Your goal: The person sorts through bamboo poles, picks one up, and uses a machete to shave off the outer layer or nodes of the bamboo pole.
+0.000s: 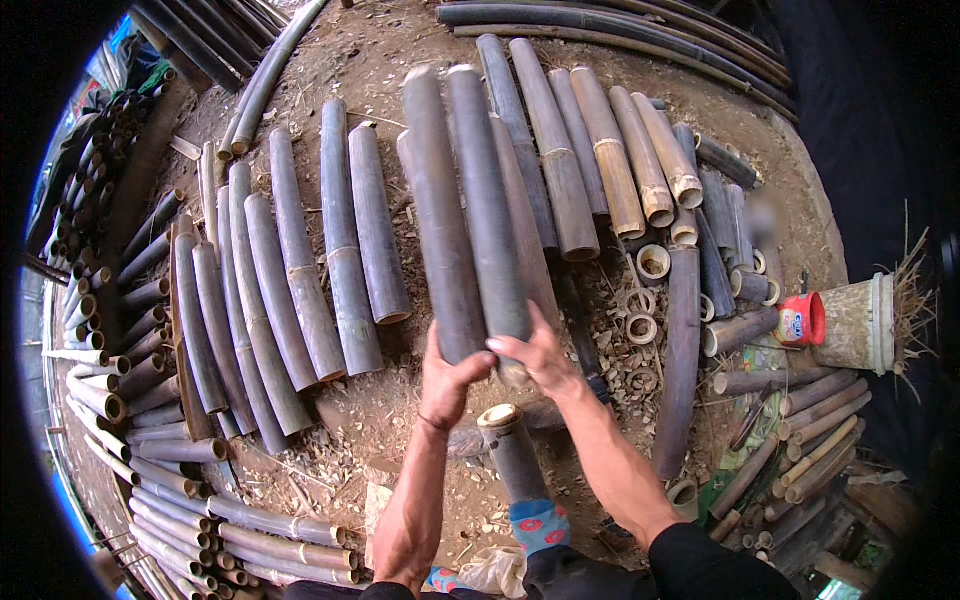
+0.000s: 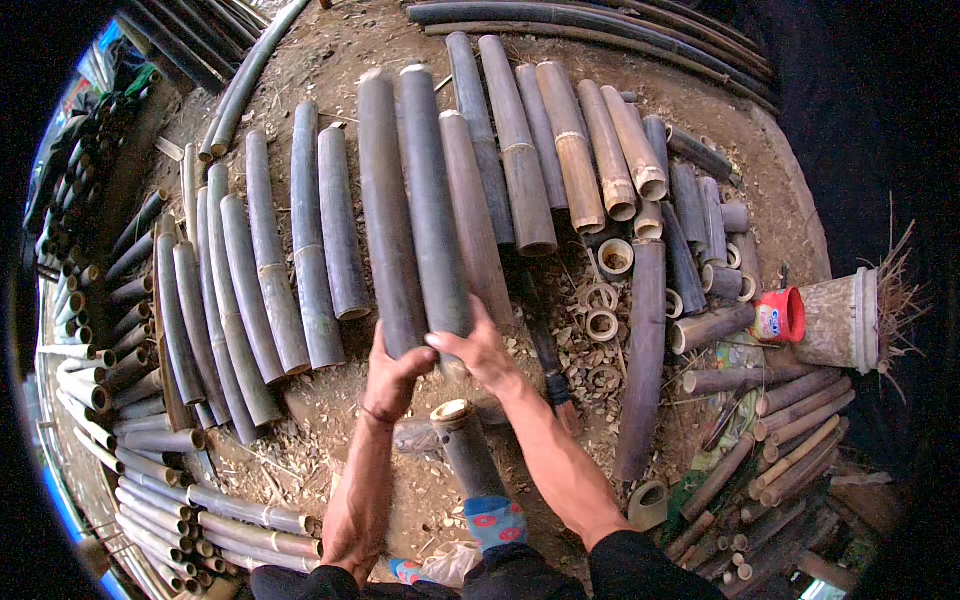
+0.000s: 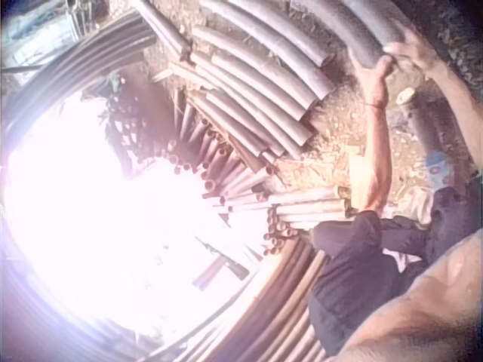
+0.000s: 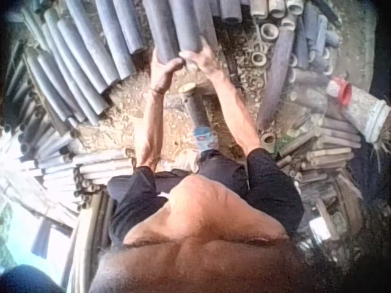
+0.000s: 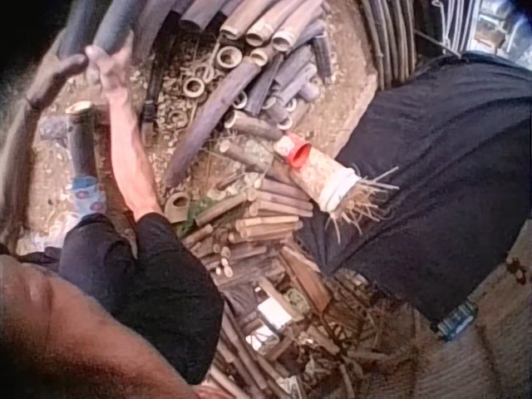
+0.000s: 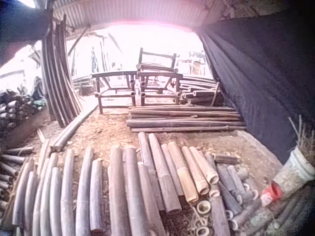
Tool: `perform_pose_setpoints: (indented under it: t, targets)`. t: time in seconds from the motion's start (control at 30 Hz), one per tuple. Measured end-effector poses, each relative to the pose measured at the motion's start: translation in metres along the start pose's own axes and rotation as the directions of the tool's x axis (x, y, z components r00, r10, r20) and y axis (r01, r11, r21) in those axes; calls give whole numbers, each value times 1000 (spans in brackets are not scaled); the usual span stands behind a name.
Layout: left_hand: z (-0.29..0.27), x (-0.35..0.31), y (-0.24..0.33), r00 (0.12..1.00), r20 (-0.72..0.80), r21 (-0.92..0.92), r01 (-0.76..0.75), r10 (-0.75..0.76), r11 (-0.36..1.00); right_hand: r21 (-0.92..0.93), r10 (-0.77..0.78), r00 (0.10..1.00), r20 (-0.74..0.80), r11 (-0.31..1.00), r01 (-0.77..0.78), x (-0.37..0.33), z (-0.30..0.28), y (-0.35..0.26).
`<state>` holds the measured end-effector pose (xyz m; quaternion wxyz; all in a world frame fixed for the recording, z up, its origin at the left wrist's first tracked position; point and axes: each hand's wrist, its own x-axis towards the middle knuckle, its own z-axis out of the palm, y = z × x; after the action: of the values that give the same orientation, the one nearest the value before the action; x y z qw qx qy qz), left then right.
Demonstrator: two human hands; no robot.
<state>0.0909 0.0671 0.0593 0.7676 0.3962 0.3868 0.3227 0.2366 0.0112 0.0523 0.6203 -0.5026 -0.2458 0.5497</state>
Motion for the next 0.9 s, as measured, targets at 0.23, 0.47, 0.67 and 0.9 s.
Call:
perform_pose_setpoints:
  t: [0.23,0.47,0.67,0.9]
  targets:
    - [85,-16,-2,981,194,68,-4,-9,998,-76,-93,975,-203,994,79,-68,-49,-53]
    - [129,-1,-66,972,236,159,-55,16,986,-58,-31,937,-348,998,11,-86,-118,-39]
    - [135,-16,-74,979,205,561,-110,-8,820,-331,-102,924,-369,943,-29,-85,-153,-17]
    - [44,-24,-55,926,-347,465,32,149,885,-937,-731,662,-163,326,129,-77,-81,-43]
